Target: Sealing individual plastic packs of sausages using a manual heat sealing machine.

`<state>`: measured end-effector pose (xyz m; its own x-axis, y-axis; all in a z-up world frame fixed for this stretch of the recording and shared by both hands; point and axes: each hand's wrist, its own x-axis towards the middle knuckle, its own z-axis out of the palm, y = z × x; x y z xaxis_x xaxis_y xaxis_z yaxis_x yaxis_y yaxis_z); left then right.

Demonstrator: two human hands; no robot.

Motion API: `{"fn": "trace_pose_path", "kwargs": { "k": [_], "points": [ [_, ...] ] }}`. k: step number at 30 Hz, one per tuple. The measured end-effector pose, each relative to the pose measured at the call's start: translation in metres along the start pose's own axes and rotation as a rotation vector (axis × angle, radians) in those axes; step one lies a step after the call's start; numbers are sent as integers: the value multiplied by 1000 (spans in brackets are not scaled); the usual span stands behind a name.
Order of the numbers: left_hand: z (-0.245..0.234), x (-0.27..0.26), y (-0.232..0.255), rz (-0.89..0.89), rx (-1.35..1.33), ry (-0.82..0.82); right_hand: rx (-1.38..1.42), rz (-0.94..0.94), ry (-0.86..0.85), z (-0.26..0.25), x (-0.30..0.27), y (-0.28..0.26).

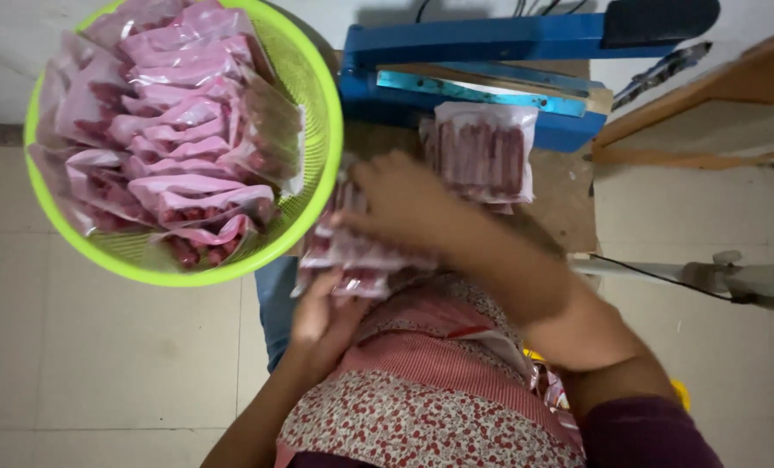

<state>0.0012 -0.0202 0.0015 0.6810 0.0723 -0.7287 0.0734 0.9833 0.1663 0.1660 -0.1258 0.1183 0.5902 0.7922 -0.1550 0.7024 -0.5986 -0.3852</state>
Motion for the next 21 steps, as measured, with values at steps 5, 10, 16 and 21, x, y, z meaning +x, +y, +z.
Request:
{"fn": "trace_pose_path", "kwargs": {
  "k": [5,10,16,21],
  "points": [
    [-20,-17,28,18,105,-22,167,143,-66,30,2,-8],
    [4,-34,29,122,113,-22,169,217,-152,39,17,12],
    [-59,5,26,443,383,55,598,179,5,84,13,27],
    [-116,33,29,1077,1441,-175,793,293,-7,127,-16,21]
  ]
}}
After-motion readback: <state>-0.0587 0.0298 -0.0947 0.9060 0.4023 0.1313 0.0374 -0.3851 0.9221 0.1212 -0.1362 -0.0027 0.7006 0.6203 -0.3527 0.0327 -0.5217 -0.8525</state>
